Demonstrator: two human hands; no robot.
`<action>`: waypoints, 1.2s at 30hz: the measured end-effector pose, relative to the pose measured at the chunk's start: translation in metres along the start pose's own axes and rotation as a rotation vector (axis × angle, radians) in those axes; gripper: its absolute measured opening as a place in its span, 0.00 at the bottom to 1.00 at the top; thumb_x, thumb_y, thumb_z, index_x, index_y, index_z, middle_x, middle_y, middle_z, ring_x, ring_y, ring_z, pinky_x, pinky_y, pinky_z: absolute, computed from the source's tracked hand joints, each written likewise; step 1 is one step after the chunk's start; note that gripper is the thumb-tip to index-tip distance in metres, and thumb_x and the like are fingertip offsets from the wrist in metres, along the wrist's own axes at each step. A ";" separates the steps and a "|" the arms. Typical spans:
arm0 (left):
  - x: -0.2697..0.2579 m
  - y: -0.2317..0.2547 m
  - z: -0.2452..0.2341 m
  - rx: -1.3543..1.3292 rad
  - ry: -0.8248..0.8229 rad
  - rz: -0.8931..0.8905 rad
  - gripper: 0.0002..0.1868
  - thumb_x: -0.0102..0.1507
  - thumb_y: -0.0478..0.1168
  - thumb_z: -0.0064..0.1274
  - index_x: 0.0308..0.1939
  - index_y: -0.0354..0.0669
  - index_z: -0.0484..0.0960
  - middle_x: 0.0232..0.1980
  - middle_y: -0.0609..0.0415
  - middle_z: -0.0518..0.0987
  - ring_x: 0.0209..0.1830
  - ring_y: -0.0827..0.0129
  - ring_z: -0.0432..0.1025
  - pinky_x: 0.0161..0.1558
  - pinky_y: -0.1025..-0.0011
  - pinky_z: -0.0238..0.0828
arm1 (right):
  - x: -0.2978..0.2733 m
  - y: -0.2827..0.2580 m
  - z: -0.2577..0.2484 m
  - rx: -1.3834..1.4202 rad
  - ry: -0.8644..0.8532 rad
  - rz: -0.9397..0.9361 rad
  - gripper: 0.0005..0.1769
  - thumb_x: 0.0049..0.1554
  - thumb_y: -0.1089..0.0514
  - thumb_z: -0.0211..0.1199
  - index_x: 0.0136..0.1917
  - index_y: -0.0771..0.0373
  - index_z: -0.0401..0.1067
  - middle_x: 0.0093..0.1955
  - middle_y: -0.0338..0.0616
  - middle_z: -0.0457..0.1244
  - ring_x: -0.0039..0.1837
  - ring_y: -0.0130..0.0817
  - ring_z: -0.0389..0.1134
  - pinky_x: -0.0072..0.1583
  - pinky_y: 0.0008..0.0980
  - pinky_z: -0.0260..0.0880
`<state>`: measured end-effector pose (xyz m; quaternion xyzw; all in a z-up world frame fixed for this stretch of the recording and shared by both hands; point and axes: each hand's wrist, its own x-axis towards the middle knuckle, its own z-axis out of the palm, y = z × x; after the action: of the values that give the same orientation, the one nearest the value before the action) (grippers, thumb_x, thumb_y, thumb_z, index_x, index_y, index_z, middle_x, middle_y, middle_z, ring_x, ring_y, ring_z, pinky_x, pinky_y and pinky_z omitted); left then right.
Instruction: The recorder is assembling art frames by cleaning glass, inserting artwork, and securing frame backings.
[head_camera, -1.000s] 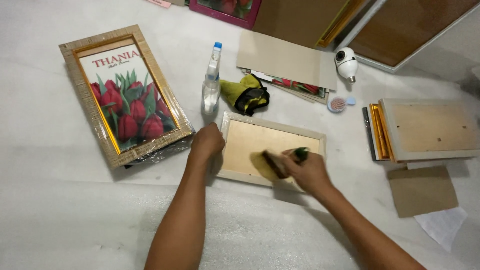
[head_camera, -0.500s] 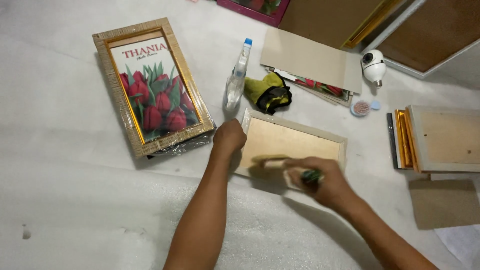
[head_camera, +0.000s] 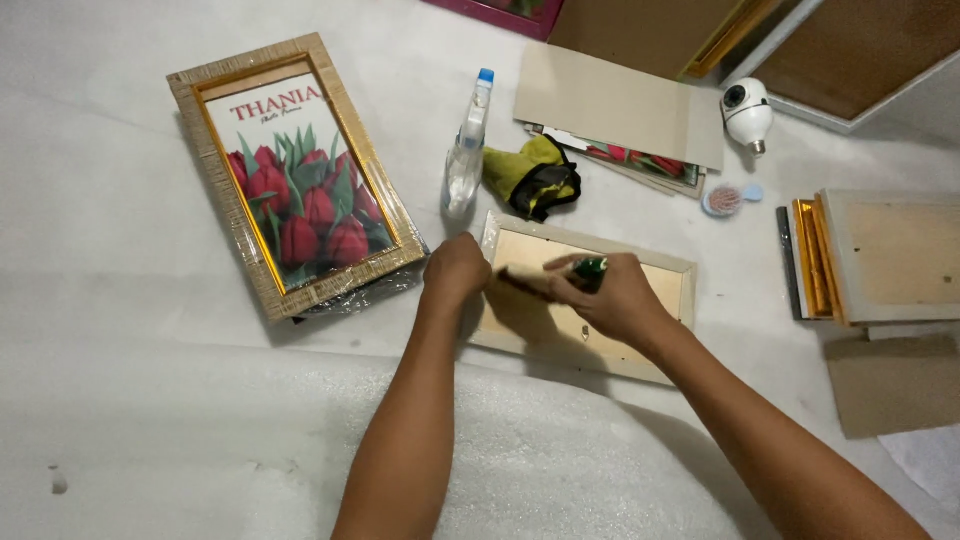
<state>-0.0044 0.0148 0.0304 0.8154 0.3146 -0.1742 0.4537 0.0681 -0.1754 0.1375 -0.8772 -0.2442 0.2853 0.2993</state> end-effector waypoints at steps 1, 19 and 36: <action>0.002 -0.001 0.001 0.000 -0.006 0.002 0.24 0.60 0.34 0.47 0.58 0.23 0.77 0.53 0.27 0.80 0.59 0.33 0.74 0.56 0.41 0.74 | -0.009 0.012 -0.007 -0.001 0.002 0.006 0.14 0.61 0.52 0.67 0.52 0.65 0.81 0.22 0.47 0.64 0.21 0.28 0.53 0.29 0.24 0.57; 0.009 -0.003 0.014 0.107 0.086 -0.061 0.15 0.64 0.35 0.48 0.52 0.33 0.81 0.50 0.39 0.82 0.47 0.48 0.78 0.50 0.54 0.75 | -0.086 0.088 -0.070 -0.024 0.095 0.460 0.16 0.59 0.56 0.65 0.59 0.58 0.81 0.47 0.53 0.76 0.45 0.36 0.78 0.43 0.29 0.77; -0.011 0.009 0.006 0.017 0.107 -0.057 0.20 0.68 0.42 0.48 0.59 0.31 0.74 0.57 0.36 0.79 0.58 0.46 0.74 0.59 0.51 0.71 | -0.090 0.226 -0.054 -1.160 0.256 0.183 0.24 0.60 0.51 0.60 0.70 0.45 0.69 0.54 0.42 0.60 0.47 0.33 0.66 0.41 0.31 0.75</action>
<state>-0.0066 0.0017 0.0396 0.8181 0.3599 -0.1457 0.4241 0.0965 -0.4089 0.0548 -0.9422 -0.2456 0.0223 -0.2270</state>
